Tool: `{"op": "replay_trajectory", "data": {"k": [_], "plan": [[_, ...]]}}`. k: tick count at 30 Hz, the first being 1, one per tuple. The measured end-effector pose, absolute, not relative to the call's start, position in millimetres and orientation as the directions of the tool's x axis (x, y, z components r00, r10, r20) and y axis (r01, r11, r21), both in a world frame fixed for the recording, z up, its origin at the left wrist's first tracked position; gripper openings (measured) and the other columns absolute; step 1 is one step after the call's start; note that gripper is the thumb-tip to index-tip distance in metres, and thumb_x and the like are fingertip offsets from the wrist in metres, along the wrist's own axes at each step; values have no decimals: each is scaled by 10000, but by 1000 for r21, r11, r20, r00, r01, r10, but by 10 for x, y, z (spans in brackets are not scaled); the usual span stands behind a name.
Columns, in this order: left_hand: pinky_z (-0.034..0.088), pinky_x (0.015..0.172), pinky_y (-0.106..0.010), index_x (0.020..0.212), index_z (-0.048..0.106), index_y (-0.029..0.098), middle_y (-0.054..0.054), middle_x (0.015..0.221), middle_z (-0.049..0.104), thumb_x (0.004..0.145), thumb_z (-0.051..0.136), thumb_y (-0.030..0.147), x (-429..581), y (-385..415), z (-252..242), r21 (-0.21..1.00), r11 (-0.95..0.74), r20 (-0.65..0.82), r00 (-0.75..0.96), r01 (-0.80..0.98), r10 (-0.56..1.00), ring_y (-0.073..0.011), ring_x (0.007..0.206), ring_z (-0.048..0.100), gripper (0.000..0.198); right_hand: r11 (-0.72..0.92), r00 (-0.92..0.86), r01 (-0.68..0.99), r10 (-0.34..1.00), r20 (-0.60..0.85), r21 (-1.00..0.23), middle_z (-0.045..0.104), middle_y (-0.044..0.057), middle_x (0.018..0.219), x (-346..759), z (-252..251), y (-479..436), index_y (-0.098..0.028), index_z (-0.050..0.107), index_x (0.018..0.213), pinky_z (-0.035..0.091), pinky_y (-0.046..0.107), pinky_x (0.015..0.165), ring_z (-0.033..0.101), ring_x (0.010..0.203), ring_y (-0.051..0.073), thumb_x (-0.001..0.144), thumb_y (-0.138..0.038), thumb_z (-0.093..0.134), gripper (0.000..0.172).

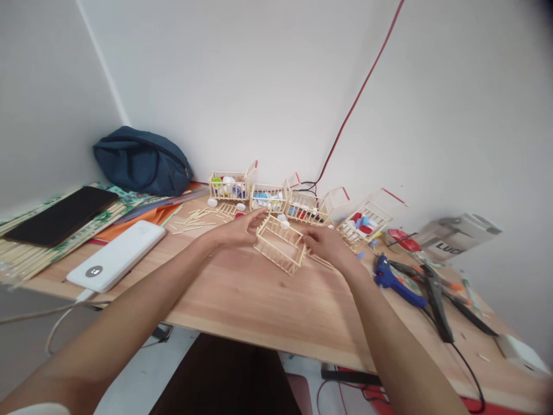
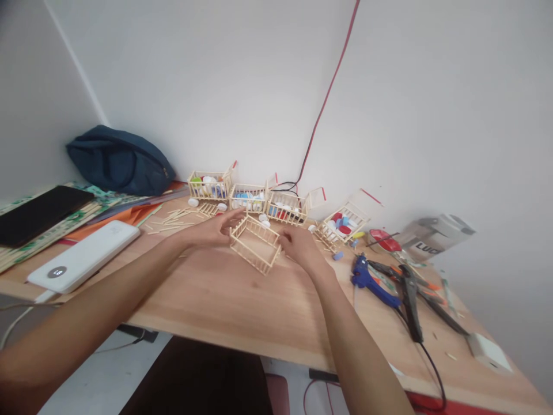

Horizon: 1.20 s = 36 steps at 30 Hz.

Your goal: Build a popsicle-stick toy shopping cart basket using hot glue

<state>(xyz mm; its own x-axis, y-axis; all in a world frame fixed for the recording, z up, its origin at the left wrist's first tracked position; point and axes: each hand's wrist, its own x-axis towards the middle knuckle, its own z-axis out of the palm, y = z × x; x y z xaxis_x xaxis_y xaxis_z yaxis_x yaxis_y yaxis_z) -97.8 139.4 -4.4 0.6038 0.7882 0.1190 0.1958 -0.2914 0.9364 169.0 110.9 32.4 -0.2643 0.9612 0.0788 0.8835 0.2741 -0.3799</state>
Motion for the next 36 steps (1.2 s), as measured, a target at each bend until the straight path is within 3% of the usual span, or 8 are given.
{"op": "replay_trajectory", "data": {"k": [7,10,13,15,17,20,30,36], "plan": [[435,1058,-412,1519,265,195,-179,1580,288,642,657,112,-1031,1565,-113,912,-356,123,694,203,709,-321,1428,339,964,245,-239,890,969,65,-385,737,44,759,1681,296,1051,-167,744,891,479,275,693,677,728,191,882,-202,469,277],[359,1128,-430,1513,281,188,-166,1591,268,661,670,126,-1022,1600,-102,907,-381,146,713,180,685,-304,1445,310,939,323,-302,853,946,116,-409,731,82,1099,1724,358,951,-186,672,1181,493,312,856,675,988,211,928,-272,471,334],[363,1128,-428,1522,253,192,-160,1604,235,682,670,144,-1017,1613,-99,908,-376,136,720,184,680,-298,1459,279,940,555,-520,745,831,199,-370,462,95,1498,1816,412,825,-241,411,1468,362,401,1101,435,1365,234,922,-411,549,589],[377,1117,-420,1527,234,178,-167,1604,226,679,662,143,-1015,1623,-115,913,-359,123,709,193,695,-298,1463,268,950,641,-622,704,764,172,-305,303,90,1590,1863,407,761,-271,288,1529,265,459,1165,261,1464,254,859,-500,631,787],[368,1123,-419,1522,245,170,-168,1601,236,662,656,126,-1012,1637,-138,917,-349,122,694,195,709,-294,1462,271,954,644,-637,716,761,125,-269,232,98,1615,1868,357,724,-274,239,1545,248,485,1173,200,1484,270,801,-540,685,908],[353,1132,-420,1508,290,186,-154,1594,265,645,655,112,-1008,1655,-163,917,-355,137,689,183,711,-289,1449,305,941,600,-590,752,797,127,-274,261,132,1597,1806,227,711,-244,202,1554,289,481,1161,258,1462,277,771,-504,722,975],[313,1150,-429,1485,369,199,-106,1576,325,700,633,120,-1055,1652,-17,819,-495,147,728,291,670,-298,1443,313,832,482,-423,821,874,241,-306,399,197,1498,1686,28,661,-164,306,1502,341,522,1129,368,1399,332,776,-399,707,861],[360,1122,-434,1484,365,219,-130,1551,370,694,670,111,-975,1713,-88,900,-414,188,733,139,654,-276,1412,379,854,421,-340,858,895,290,-294,420,209,1480,1570,-65,560,-145,361,1471,346,541,1125,370,1396,352,785,-379,685,794]]}}
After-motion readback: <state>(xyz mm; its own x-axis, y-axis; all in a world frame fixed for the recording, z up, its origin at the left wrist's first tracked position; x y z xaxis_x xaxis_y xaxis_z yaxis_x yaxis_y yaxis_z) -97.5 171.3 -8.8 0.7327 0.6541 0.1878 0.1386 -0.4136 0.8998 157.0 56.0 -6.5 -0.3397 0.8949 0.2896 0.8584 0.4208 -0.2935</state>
